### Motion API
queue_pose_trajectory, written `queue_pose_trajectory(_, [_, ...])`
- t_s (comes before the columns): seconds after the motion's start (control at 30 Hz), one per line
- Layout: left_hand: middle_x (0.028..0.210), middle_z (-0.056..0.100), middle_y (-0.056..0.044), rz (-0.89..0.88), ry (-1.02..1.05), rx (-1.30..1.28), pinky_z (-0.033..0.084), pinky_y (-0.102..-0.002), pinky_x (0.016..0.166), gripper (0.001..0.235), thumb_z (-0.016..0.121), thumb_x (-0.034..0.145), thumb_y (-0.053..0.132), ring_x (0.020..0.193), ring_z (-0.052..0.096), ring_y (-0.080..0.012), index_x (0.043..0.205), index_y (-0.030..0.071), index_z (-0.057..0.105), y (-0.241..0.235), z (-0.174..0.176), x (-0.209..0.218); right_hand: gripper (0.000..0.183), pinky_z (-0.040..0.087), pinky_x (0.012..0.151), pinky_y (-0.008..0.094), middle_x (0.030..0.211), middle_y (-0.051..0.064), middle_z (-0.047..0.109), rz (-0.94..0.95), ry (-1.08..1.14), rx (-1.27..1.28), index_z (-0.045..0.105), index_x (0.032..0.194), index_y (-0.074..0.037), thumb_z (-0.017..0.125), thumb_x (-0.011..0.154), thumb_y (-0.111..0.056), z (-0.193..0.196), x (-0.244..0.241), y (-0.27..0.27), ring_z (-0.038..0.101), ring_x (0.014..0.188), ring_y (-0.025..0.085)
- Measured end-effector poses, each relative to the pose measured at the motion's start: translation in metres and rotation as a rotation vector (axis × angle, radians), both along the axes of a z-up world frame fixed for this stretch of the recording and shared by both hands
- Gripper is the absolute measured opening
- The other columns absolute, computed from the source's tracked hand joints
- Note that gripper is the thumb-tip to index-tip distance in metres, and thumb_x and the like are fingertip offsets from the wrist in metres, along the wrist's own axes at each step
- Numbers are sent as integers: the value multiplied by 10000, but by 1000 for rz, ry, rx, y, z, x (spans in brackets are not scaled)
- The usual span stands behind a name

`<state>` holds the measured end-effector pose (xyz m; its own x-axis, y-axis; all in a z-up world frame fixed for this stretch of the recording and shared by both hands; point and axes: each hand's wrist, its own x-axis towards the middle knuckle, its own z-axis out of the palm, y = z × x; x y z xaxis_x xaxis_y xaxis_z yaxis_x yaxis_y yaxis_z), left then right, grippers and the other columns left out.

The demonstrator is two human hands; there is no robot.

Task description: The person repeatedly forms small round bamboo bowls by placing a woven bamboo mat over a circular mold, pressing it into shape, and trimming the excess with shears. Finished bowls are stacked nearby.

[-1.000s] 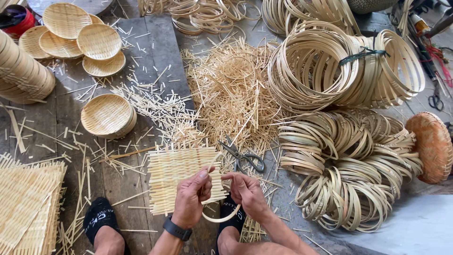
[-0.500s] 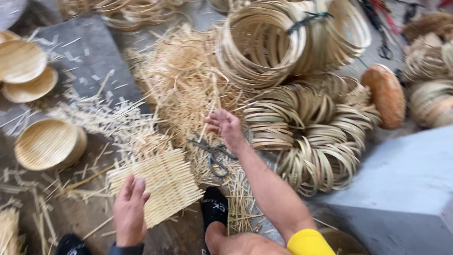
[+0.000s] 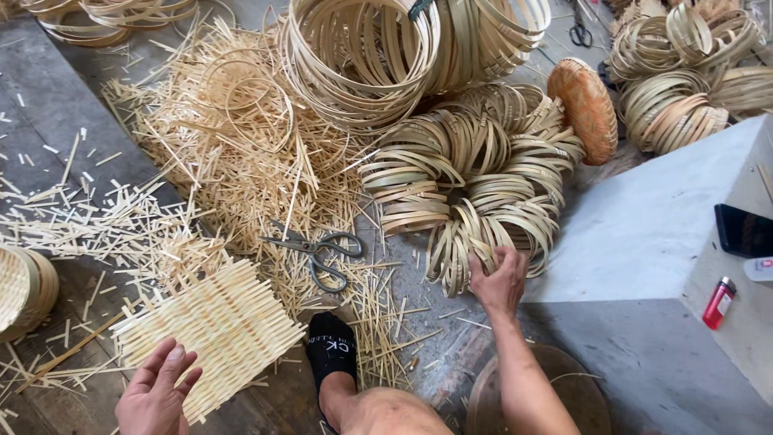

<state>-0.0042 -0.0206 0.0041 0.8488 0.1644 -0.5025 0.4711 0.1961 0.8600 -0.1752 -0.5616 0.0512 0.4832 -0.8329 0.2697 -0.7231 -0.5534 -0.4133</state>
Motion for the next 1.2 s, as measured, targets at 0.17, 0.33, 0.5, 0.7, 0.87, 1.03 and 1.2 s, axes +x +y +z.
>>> queue_pose_trajectory(0.17, [1180, 686, -158, -27, 17, -11, 581, -402, 833, 346, 653, 1014, 91, 1027, 695, -260, 1322, -61, 612, -5, 7, -2, 792, 309, 1032, 546, 1234, 307, 511, -109, 102, -103, 494, 1313, 91, 841, 723, -308, -54, -39, -30, 474, 1201, 438])
queue_pose_trajectory(0.33, [1175, 680, -163, -61, 43, -21, 575, -404, 835, 332, 642, 1015, 96, 1028, 693, -253, 1316, -43, 619, -8, 11, -1, 724, 328, 1093, 541, 1324, 334, 545, -14, -52, -20, 455, 1451, 95, 748, 909, -285, -75, -45, -54, 481, 1262, 462])
queue_pose_trajectory(0.5, [1162, 685, -177, -67, 37, 15, 573, -415, 838, 320, 642, 1021, 91, 1027, 692, -267, 1303, -58, 619, -9, 13, -3, 403, 517, 886, 431, 1012, 184, 721, -57, 9, 242, 762, 1166, -11, 761, 904, -316, -55, -45, -67, 660, 951, 319])
queue_pose_trajectory(0.7, [1162, 688, -186, -64, 85, 13, 579, -419, 836, 326, 641, 1018, 109, 1025, 696, -269, 1301, -54, 623, -11, 18, -2, 335, 523, 666, 261, 893, 28, 741, 42, -522, 490, 745, 1119, 26, 679, 1023, -288, -10, -57, -78, 632, 764, 99])
queue_pose_trajectory(0.87, [1173, 692, -199, -96, 87, 5, 574, -423, 838, 321, 629, 1023, 110, 1026, 693, -276, 1303, -46, 623, -17, 21, -1, 270, 476, 586, 254, 834, 72, 700, 33, -739, 606, 739, 1100, 29, 632, 1069, -217, 42, -51, -77, 599, 666, 114])
queue_pose_trajectory(1.03, [1176, 689, -203, -107, 83, 8, 573, -433, 843, 317, 627, 1026, 105, 1028, 692, -279, 1302, -51, 622, -18, 20, -3, 239, 502, 676, 239, 902, 47, 722, 146, -665, 542, 761, 1105, 7, 665, 1060, -208, 94, -30, -68, 611, 758, 79])
queue_pose_trajectory(1.2, [1192, 681, -184, -114, 87, -41, 566, -423, 855, 326, 626, 1025, 118, 1030, 685, -267, 1313, -35, 618, -16, 12, -3, 274, 600, 778, 222, 923, 34, 771, 346, -499, 485, 767, 1073, -40, 675, 987, -283, 113, 3, -47, 717, 848, 76])
